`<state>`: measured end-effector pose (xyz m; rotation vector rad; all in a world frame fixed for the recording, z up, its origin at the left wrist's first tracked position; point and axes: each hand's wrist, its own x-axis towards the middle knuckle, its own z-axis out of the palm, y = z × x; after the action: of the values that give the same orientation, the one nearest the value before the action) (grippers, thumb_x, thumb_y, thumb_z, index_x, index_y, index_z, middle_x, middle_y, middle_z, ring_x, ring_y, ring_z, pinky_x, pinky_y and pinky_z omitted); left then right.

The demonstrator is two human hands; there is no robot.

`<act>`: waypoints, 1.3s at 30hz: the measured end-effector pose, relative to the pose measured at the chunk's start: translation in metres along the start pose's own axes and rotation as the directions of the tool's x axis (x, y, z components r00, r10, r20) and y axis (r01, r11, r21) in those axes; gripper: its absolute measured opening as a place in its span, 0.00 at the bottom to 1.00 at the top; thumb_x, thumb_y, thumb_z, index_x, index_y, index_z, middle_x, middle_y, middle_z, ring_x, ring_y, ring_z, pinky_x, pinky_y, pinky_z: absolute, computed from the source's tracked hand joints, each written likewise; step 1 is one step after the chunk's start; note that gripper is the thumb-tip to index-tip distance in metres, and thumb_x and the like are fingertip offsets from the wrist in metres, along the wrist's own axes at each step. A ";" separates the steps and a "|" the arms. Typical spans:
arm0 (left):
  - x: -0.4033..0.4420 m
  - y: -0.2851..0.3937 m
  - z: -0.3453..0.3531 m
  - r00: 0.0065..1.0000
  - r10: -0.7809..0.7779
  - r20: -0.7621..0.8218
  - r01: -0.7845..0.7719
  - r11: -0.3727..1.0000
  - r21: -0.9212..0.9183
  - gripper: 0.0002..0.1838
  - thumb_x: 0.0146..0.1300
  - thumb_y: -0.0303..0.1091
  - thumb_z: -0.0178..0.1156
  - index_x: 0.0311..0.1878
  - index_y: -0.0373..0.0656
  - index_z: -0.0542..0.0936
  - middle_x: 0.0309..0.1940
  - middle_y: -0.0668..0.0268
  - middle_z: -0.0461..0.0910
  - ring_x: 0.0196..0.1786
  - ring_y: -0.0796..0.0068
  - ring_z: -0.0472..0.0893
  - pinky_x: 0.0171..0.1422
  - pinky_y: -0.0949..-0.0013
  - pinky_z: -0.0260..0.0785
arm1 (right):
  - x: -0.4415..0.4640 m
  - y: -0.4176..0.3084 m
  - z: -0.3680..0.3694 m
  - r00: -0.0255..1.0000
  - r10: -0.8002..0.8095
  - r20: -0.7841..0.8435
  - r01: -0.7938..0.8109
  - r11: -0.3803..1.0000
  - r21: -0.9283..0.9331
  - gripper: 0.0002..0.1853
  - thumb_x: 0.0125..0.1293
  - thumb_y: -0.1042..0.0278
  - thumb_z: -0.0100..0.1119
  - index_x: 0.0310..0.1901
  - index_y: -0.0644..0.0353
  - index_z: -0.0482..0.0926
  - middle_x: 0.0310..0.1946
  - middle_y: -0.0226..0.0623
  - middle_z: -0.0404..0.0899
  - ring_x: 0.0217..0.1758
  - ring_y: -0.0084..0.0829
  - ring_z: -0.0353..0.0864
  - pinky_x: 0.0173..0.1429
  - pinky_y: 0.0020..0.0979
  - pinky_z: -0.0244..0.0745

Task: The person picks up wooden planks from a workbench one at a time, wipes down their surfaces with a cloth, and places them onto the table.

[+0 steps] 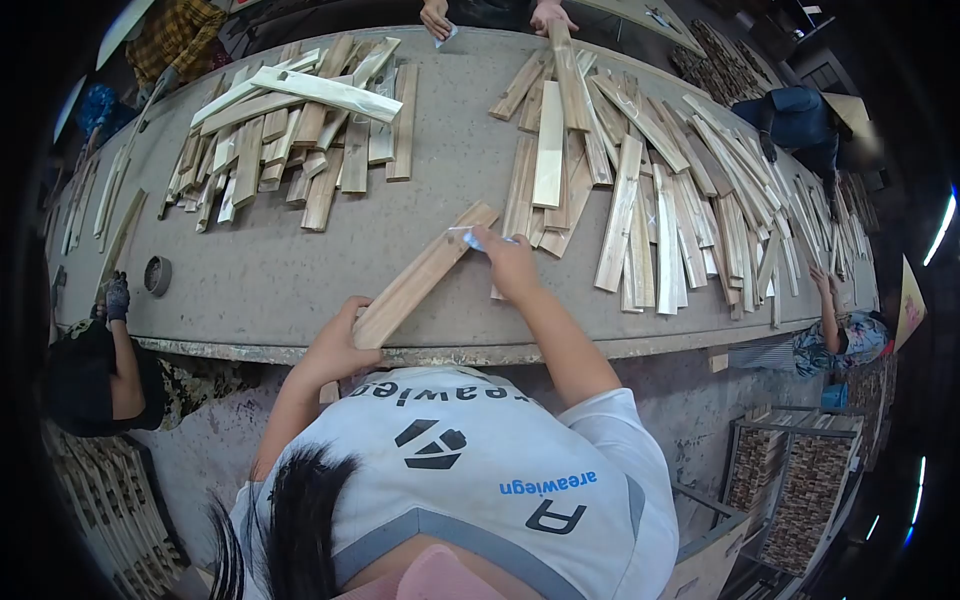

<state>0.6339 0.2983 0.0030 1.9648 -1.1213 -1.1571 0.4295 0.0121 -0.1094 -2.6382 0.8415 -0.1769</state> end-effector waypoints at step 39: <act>0.003 -0.070 -0.023 0.827 0.110 0.551 0.516 0.242 -0.822 0.33 0.73 0.48 0.39 0.70 0.30 0.64 0.46 0.43 0.82 0.38 0.53 0.87 0.43 0.59 0.85 | -0.008 -0.094 0.007 0.940 -0.105 -0.323 0.148 0.983 0.110 0.41 0.61 0.89 0.46 0.75 0.41 0.66 0.68 0.35 0.77 0.67 0.38 0.79 0.73 0.50 0.62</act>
<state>0.6804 0.3303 -0.0437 0.7663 -0.0695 -1.9620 0.4747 0.0896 -0.0805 -2.5745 0.7250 -0.6827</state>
